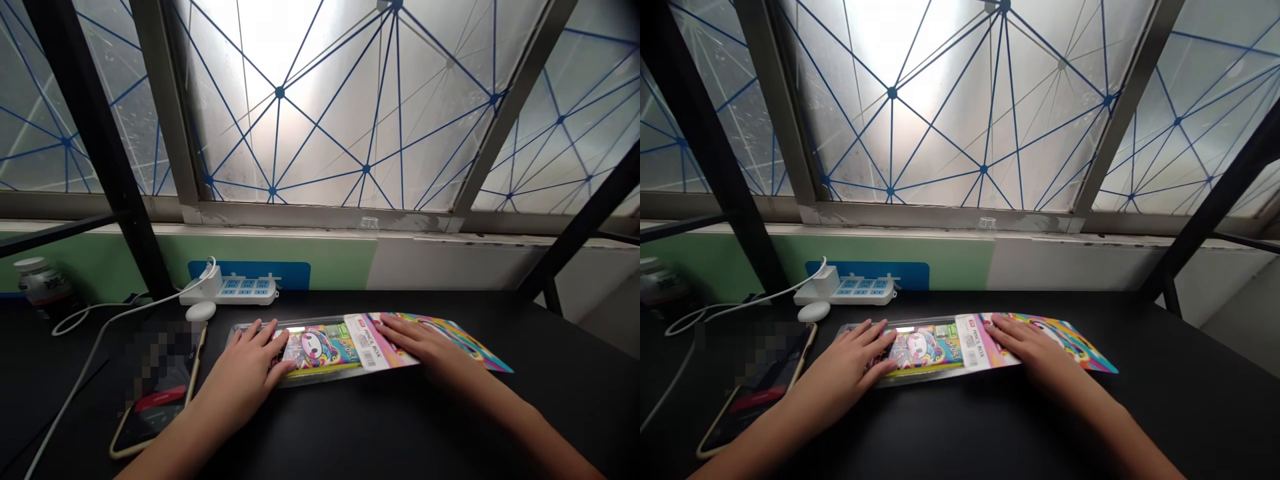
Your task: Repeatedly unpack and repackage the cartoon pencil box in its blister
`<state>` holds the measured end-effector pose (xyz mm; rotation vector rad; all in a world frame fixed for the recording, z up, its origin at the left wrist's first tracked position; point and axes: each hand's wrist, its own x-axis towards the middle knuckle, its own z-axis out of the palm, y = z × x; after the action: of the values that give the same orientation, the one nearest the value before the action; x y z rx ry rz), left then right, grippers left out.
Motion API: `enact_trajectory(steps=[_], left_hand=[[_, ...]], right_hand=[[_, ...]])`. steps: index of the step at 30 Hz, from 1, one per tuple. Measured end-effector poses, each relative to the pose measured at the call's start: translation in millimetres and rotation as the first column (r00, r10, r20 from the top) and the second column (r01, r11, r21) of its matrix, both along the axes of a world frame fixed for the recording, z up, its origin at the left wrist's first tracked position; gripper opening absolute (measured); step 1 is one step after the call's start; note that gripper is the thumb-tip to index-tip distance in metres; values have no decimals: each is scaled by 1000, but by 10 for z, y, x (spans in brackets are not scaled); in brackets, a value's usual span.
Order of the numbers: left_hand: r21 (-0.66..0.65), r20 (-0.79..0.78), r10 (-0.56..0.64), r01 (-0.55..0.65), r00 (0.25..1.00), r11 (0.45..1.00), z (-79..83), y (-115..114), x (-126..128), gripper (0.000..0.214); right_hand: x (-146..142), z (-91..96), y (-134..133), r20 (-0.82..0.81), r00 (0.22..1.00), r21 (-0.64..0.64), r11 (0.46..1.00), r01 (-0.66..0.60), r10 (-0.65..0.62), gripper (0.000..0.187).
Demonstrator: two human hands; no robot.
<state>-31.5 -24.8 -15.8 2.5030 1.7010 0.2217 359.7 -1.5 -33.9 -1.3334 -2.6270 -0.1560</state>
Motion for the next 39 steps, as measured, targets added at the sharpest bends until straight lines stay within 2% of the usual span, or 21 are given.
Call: enact_trajectory(steps=[2,4,7,9,11,13,14,15,17,18,19,21,23,28,31,33,35,36,38,39], left_hand=[[0,12,6,-6,1000,1000,6,-3,-4,51],[34,30,7,-8,1000,999,-3,-8,-2,48],[103,66,8,-15,998,995,-31,-9,13,46],[130,101,17,-30,995,991,-52,4,25,46],[144,134,26,-46,991,988,-69,29,32,45],[144,153,2,-25,988,989,-77,61,27,44],[140,158,-25,3,987,990,-77,76,22,43],[134,162,-56,35,985,990,-74,90,14,43],[128,162,-100,80,982,989,-65,107,0,43],[130,157,-106,86,982,988,-61,112,-6,44],[136,148,-106,86,983,987,-58,113,-11,45],[152,121,-112,93,986,984,-62,111,-17,47],[166,91,-130,114,987,979,-79,107,-22,50],[188,43,-147,137,988,973,-142,103,-33,51],[207,41,-145,134,989,969,-159,115,-29,47],[207,47,-149,136,988,969,-154,132,-25,46],[202,50,-158,145,986,969,-140,150,-23,46],[197,49,-162,149,986,969,-131,156,-21,46],[191,46,-161,149,986,970,-116,157,-16,47],[188,45,-157,146,987,971,-109,151,-11,47]], right_hand=[[203,85,-14,20,999,117,992,36,-39,72],[335,209,-95,1,997,267,961,77,-80,73],[214,415,-378,-33,995,443,891,102,-98,72],[-117,479,-648,-8,999,488,872,45,-47,67],[-580,419,-917,86,994,485,869,-99,65,60],[-1063,228,-1112,237,946,425,852,-307,223,47],[-1281,101,-1163,265,920,406,832,-379,290,41],[-1471,-29,-1179,239,920,430,815,-388,312,35],[-1757,-240,-1114,147,947,490,811,-320,285,27],[-1853,-299,-1047,136,947,473,821,-319,290,34],[-1924,-323,-969,122,947,443,838,-319,296,50],[-2005,-284,-820,86,946,361,875,-322,313,75],[-2040,-204,-717,25,948,285,907,-311,318,80],[-2070,-153,-685,-98,939,186,933,-307,328,69],[-2027,-112,-685,-127,913,236,906,-352,387,49],[-1930,-10,-610,-143,905,277,894,-352,400,36],[-1767,126,-445,-161,931,281,919,-276,329,30],[-1667,192,-331,-162,955,249,946,-205,250,29],[-1453,289,-71,-109,992,101,993,-55,66,29],[-1351,316,58,-96,995,7,1000,-17,17,30]])
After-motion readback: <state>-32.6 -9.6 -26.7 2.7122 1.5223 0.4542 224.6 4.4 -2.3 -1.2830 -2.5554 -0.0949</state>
